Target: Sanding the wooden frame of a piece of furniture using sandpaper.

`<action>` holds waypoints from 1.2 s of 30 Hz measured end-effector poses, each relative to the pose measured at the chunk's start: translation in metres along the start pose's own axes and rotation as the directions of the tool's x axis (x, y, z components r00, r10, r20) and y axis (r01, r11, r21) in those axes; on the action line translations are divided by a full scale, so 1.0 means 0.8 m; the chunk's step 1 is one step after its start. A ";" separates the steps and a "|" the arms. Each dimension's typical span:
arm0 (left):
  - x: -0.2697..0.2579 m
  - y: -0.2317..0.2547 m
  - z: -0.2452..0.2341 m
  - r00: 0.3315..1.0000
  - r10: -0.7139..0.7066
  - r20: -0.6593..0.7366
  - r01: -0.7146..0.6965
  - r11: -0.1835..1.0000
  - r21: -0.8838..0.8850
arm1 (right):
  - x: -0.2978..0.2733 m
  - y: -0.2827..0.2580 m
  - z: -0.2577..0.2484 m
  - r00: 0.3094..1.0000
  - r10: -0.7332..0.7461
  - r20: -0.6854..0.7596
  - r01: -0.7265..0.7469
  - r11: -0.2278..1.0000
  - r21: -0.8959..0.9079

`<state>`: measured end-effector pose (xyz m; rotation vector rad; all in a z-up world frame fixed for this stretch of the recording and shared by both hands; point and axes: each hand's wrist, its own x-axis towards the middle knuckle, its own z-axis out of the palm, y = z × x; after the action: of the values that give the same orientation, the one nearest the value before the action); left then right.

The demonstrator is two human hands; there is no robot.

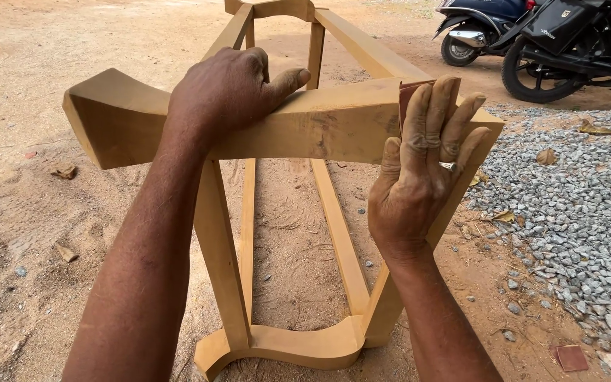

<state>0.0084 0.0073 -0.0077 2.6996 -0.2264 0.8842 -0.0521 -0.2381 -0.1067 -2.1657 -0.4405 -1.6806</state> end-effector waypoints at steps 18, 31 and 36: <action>0.000 0.003 -0.002 1.000 0.000 -0.002 0.000 1.000 -0.032 | -0.048 -0.008 0.018 0.994 -0.050 0.096 0.053 0.998 -0.025; 0.001 0.004 0.005 0.993 0.057 -0.107 -0.064 0.996 -0.064 | -0.021 -0.015 0.012 0.986 -0.114 0.126 0.119 0.992 -0.035; -0.001 -0.001 -0.004 0.999 0.036 0.012 -0.036 0.998 -0.053 | -0.012 -0.019 0.010 0.985 -0.129 0.116 0.137 0.988 -0.065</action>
<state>0.0061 0.0088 -0.0059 2.6611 -0.2977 0.8589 -0.0546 -0.2208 -0.1167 -2.3384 -0.5747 -1.6741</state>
